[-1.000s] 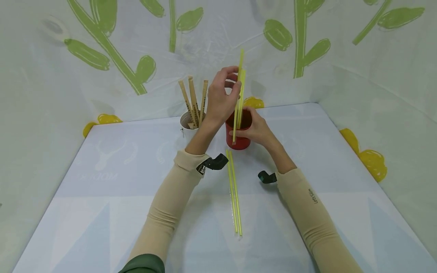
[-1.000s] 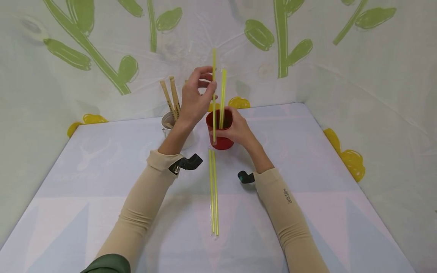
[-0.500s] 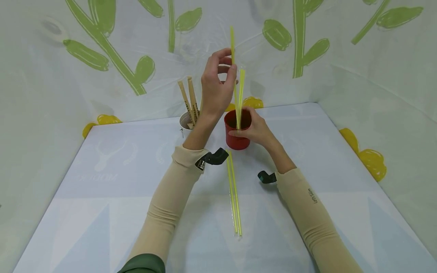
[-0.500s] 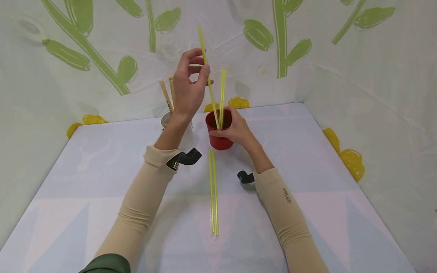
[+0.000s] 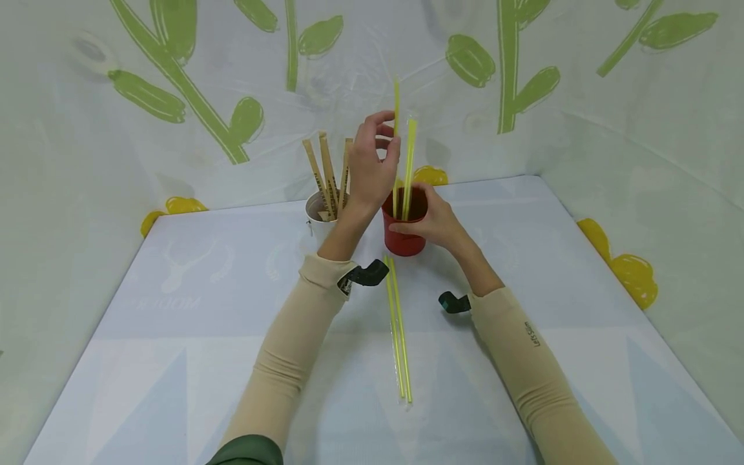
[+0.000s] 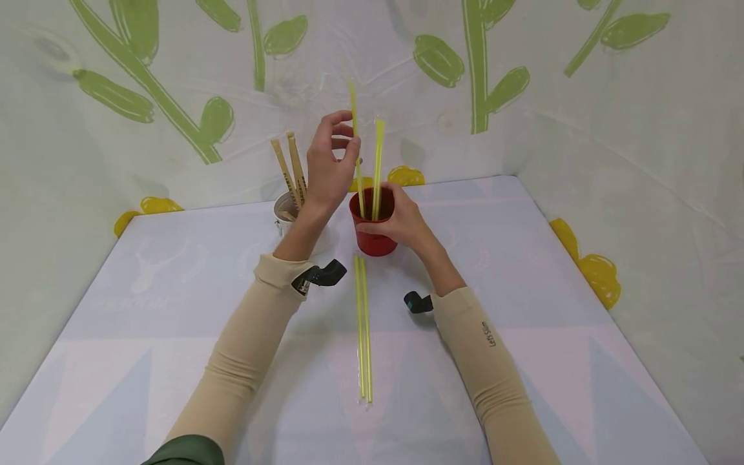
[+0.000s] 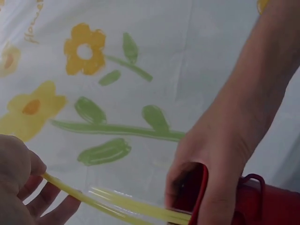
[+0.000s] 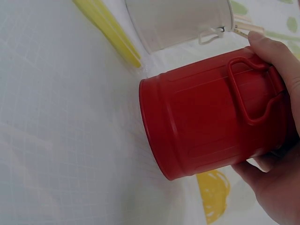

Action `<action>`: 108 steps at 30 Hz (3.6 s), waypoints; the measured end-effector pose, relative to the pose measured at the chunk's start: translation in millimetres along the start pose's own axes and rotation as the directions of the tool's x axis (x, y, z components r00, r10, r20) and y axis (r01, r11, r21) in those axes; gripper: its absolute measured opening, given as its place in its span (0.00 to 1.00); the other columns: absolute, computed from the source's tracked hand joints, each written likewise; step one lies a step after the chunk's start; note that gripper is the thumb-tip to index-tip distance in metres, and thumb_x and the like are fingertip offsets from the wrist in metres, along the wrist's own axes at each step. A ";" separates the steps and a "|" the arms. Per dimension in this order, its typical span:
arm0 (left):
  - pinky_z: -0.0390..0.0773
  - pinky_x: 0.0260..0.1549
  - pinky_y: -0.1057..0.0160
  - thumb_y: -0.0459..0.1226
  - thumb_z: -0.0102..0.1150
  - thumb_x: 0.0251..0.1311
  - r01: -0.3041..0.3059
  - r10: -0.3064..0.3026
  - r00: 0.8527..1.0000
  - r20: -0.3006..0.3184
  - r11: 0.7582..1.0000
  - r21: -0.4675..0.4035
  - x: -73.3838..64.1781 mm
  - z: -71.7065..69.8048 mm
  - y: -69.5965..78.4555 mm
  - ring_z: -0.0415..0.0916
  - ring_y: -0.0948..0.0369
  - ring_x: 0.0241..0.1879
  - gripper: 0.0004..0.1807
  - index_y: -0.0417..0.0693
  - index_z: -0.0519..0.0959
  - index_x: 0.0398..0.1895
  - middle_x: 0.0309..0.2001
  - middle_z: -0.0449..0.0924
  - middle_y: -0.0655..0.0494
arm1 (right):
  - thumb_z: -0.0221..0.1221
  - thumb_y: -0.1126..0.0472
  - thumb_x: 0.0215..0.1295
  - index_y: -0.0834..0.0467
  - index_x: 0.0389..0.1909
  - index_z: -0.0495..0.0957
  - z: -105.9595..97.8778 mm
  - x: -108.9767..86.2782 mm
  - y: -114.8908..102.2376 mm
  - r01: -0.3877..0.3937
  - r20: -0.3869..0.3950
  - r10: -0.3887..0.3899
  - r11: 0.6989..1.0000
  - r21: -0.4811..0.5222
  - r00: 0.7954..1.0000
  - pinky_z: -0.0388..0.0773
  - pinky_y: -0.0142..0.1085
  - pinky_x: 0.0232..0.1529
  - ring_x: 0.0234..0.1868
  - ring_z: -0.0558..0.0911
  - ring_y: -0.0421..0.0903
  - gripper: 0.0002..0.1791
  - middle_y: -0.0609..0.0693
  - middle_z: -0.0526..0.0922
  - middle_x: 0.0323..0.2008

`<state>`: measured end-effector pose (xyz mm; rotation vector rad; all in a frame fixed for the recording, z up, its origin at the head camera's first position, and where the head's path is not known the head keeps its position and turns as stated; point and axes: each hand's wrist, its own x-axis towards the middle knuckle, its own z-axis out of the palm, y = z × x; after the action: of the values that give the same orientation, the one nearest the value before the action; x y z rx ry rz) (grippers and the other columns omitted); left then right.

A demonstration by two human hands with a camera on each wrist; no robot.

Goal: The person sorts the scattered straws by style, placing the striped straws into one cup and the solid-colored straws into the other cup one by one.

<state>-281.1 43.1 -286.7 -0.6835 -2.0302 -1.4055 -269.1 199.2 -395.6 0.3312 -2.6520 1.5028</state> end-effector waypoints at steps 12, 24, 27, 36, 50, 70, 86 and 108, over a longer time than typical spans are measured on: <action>0.82 0.39 0.59 0.32 0.54 0.68 0.138 -0.150 0.984 0.094 0.983 0.121 -23.4 14.9 -30.2 0.81 0.53 0.40 0.20 0.48 0.70 0.62 0.46 0.78 0.46 | 0.75 0.47 0.48 0.45 0.66 0.58 0.3 0.5 4.5 0.043 -0.008 -0.043 0.999 0.008 0.999 0.75 0.48 0.61 0.63 0.71 0.45 0.47 0.45 0.71 0.62; 0.81 0.37 0.58 0.32 0.55 0.67 0.166 -0.184 0.977 0.107 0.973 0.163 -31.2 20.7 -43.2 0.81 0.53 0.40 0.21 0.47 0.70 0.63 0.45 0.78 0.46 | 0.75 0.49 0.49 0.47 0.68 0.58 -0.6 -0.8 2.9 0.046 -0.001 -0.046 0.999 0.007 0.999 0.73 0.49 0.63 0.63 0.70 0.48 0.47 0.48 0.71 0.63; 0.81 0.36 0.58 0.33 0.55 0.67 0.191 -0.208 0.973 0.099 0.969 0.159 -33.1 20.5 -45.7 0.81 0.54 0.40 0.21 0.48 0.70 0.63 0.44 0.78 0.47 | 0.75 0.49 0.49 0.48 0.67 0.58 -0.3 -0.8 3.4 0.051 -0.003 -0.051 0.999 -0.002 0.999 0.74 0.49 0.63 0.62 0.71 0.48 0.47 0.48 0.71 0.62; 0.81 0.36 0.57 0.32 0.56 0.65 0.188 -0.199 0.978 0.061 0.971 0.145 -35.3 19.2 -47.5 0.82 0.53 0.40 0.21 0.48 0.70 0.62 0.44 0.79 0.47 | 0.75 0.49 0.49 0.49 0.68 0.58 -0.1 -1.0 1.8 0.056 -0.013 -0.056 0.998 -0.009 0.998 0.74 0.49 0.62 0.62 0.71 0.48 0.48 0.49 0.71 0.62; 0.84 0.35 0.61 0.34 0.59 0.65 0.107 -0.111 0.989 0.097 0.993 0.045 -61.8 6.9 -41.4 0.81 0.54 0.38 0.21 0.44 0.71 0.60 0.43 0.78 0.46 | 0.75 0.48 0.49 0.47 0.67 0.58 0.9 0.0 4.3 0.063 -0.017 -0.063 0.998 -0.018 0.998 0.76 0.48 0.61 0.62 0.71 0.47 0.48 0.48 0.71 0.62; 0.84 0.30 0.61 0.36 0.62 0.62 -0.059 0.022 0.976 0.216 0.984 0.167 -98.4 -20.5 -47.2 0.80 0.55 0.38 0.23 0.41 0.72 0.59 0.43 0.77 0.45 | 0.74 0.48 0.49 0.50 0.67 0.59 1.1 1.0 3.0 0.083 -0.019 -0.083 0.996 -0.016 0.996 0.77 0.48 0.60 0.61 0.73 0.48 0.47 0.49 0.72 0.62; 0.84 0.39 0.58 0.39 0.67 0.59 0.051 -0.162 0.886 0.435 0.966 0.254 -118.3 -38.7 -51.4 0.81 0.55 0.39 0.26 0.45 0.71 0.59 0.45 0.74 0.46 | 0.75 0.47 0.48 0.48 0.67 0.58 1.6 0.4 3.7 0.049 -0.017 -0.049 0.999 0.007 0.999 0.77 0.49 0.59 0.63 0.72 0.47 0.48 0.48 0.72 0.63; 0.79 0.24 0.69 0.46 0.72 0.54 0.269 -0.582 0.511 0.632 0.807 0.526 -130.2 -34.4 -51.6 0.77 0.59 0.34 0.42 0.43 0.63 0.70 0.48 0.75 0.47 | 0.75 0.45 0.47 0.48 0.67 0.58 1.3 -0.8 2.3 0.031 -0.016 -0.031 1.000 0.005 0.999 0.76 0.49 0.60 0.62 0.72 0.47 0.49 0.48 0.72 0.62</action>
<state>-219.1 -17.2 -402.1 -0.6991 -3.2680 -0.9493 -268.8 199.4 -398.3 0.3570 -2.6193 1.4968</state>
